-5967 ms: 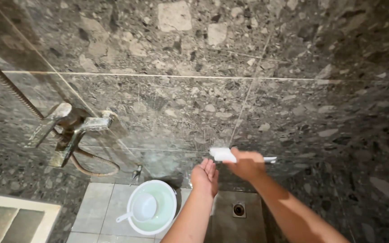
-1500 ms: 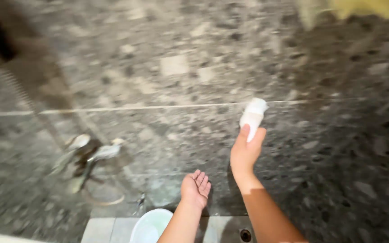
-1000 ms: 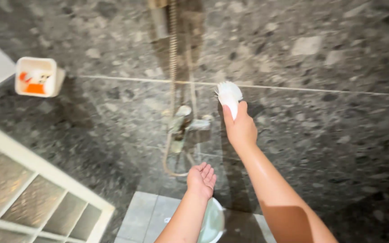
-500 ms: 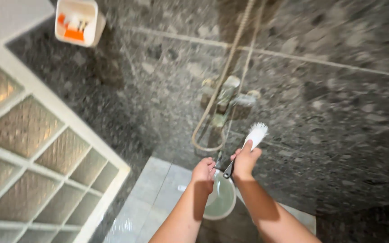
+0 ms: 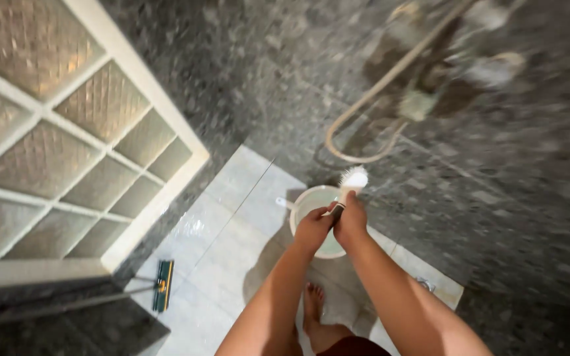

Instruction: Cleaning and rinsing a shower wall and window with a brush and bucket of water.

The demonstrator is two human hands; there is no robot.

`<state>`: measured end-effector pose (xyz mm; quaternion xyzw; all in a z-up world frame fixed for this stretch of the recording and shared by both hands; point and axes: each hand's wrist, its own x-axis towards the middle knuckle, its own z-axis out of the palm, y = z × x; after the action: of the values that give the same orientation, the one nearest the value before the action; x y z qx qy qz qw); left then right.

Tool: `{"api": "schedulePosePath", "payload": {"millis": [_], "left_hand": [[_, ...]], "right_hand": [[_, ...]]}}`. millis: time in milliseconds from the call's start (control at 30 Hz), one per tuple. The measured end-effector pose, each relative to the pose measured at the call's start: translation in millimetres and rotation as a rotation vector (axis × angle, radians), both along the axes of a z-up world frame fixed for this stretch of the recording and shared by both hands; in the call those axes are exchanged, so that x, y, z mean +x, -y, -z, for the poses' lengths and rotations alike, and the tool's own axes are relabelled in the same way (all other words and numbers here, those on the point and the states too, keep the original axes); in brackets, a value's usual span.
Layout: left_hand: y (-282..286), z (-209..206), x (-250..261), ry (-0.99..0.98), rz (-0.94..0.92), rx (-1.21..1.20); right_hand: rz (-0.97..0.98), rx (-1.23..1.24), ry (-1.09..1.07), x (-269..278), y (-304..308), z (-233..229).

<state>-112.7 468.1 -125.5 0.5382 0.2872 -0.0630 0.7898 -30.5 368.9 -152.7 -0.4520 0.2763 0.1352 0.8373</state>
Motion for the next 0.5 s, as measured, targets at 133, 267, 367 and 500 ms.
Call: {"api": "schedulePosePath", "payload": {"millis": [133, 267, 367, 500], "left_hand": [[-14, 52, -13, -0.075, 0.173, 0.511], [-49, 89, -11, -0.114, 0.189, 0.626], [-70, 141, -4, -0.103, 0.049, 0.688], [-102, 192, 2, -0.095, -0.058, 0.578]], "right_hand": [[-0.159, 0.143, -0.123, -3, -12, 53], [-0.38, -0.023, -0.256, 3, -42, 91], [-0.423, -0.169, -0.376, 16, -56, 160], [-0.61, -0.467, -0.431, 24, -55, 314]]}}
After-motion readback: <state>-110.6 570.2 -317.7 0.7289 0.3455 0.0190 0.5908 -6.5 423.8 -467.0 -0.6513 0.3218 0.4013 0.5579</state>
